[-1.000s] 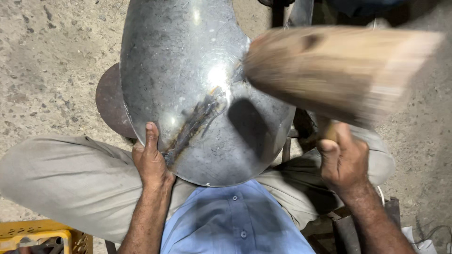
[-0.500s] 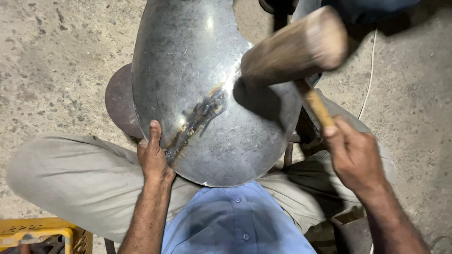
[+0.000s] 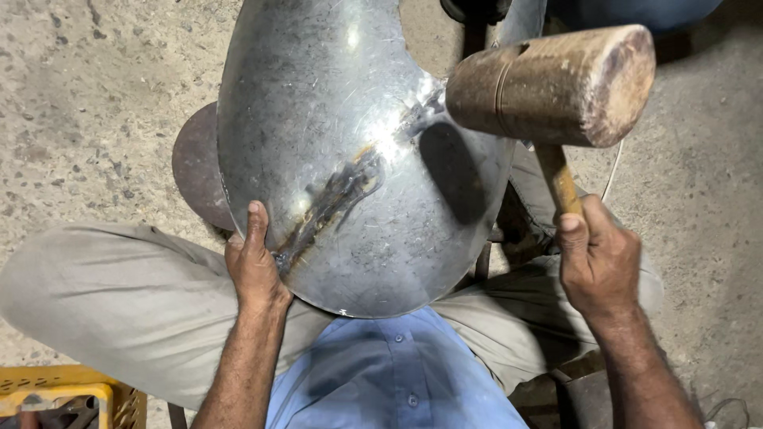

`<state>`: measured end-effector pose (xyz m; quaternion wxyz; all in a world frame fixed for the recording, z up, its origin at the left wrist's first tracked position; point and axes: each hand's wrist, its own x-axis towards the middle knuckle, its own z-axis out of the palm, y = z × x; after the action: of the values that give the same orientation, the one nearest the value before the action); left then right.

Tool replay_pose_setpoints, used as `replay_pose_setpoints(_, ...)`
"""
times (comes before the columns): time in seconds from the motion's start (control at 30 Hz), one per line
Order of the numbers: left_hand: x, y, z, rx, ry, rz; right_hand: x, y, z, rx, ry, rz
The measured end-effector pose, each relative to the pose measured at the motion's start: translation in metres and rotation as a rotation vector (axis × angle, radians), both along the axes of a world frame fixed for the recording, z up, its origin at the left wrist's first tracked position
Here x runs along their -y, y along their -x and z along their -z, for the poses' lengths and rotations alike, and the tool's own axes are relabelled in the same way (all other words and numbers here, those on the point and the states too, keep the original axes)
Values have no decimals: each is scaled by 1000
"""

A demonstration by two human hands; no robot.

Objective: The person uses a wooden mallet to repeatedly strike a large, curved metal sheet resting on a support. They hold the sheet with one hand and hammer along a seam or weld line with the other, then flip the sheet to inspect the other side.

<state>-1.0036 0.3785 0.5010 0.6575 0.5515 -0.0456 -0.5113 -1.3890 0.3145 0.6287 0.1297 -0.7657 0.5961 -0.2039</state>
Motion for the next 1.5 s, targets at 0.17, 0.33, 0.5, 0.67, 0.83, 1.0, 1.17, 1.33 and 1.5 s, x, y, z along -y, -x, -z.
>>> replay_pose_setpoints(0.17,2,2,0,-4,39,-14,-6,-2,-5,-162,-156,88)
replay_pose_setpoints(0.33,6,4,1,-32,25,-47,-9,-8,-8,51,-14,1)
replay_pose_setpoints(0.5,16,6,0,11,77,-26,-3,-13,-18,-76,-291,130)
replay_pose_setpoints(0.67,21,16,-1,69,62,-13,1,-13,-22,154,48,-29)
replay_pose_setpoints(0.83,24,24,-3,54,79,15,2,-7,-21,-221,-221,116)
replay_pose_setpoints(1.0,23,33,-6,24,34,-1,-5,5,-18,347,41,-39)
replay_pose_setpoints(1.17,24,40,-11,55,37,29,-7,20,-6,-163,-217,89)
replay_pose_setpoints(1.33,21,46,-16,64,2,8,-15,22,0,191,88,-24)
replay_pose_setpoints(1.5,20,50,-18,26,36,23,-9,12,-12,-246,-387,153)
